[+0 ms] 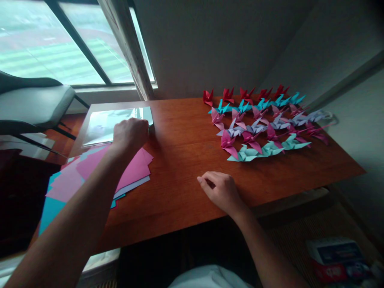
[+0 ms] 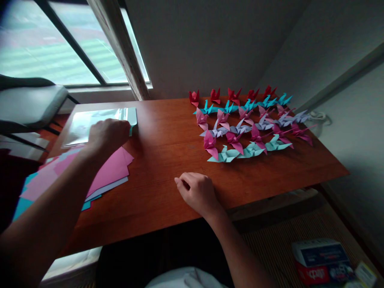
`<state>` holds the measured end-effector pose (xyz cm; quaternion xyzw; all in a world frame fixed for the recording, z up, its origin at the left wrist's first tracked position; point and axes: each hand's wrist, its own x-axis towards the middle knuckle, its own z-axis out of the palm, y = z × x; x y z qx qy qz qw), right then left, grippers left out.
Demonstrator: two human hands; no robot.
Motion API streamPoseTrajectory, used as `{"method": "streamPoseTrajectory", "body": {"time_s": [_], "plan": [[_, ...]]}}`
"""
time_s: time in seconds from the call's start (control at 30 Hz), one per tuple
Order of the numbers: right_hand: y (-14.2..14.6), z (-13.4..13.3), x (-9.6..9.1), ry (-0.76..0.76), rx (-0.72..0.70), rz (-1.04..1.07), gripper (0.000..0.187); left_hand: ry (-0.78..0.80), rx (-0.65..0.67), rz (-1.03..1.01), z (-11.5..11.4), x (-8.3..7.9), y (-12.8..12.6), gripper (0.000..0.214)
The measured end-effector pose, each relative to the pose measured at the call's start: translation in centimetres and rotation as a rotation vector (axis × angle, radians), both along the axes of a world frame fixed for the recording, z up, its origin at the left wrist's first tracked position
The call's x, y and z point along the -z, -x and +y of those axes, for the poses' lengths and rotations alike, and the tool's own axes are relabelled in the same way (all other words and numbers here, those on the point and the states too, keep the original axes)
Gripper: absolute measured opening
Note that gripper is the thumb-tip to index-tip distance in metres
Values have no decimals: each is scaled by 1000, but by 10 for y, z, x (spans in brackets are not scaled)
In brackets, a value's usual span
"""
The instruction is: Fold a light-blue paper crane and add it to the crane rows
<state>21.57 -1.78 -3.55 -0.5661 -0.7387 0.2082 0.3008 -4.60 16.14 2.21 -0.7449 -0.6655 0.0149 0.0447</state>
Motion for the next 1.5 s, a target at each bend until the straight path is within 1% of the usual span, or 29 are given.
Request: {"method": "streamPoseTrajectory", "body": {"time_s": [0.17,0.23,0.43,0.6,0.73,0.9,1.03,1.2,1.4,1.5], "plan": [[0,0,-1,12,2,11,32,-41,-36,-37,0,2,-3,55],[-1,0,-2,8,5,10,33,-55,-44,-48,0,4,-5,52],[-1,-1,-1,5,13,-3,34,-69,-51,-45,-3,11,-11,32],[-2,-2,2,3,2,-19,34,-78,-42,-52,-4,15,-13,32],[-3,-2,2,-1,0,-14,34,-79,-79,-38,-1,13,-12,32],[-2,-1,1,13,0,-1,33,-97,-84,-52,0,12,-12,33],[-2,-1,0,19,-7,6,32,-154,-84,-110,-4,14,-9,31],[-3,-3,0,28,-20,20,32,-266,-82,-182,-7,19,-3,32],[-2,-3,-1,30,-13,16,30,-383,-165,-396,-4,19,5,30],[-2,-2,0,31,-12,17,30,-397,-184,-423,1,22,9,29]]}}
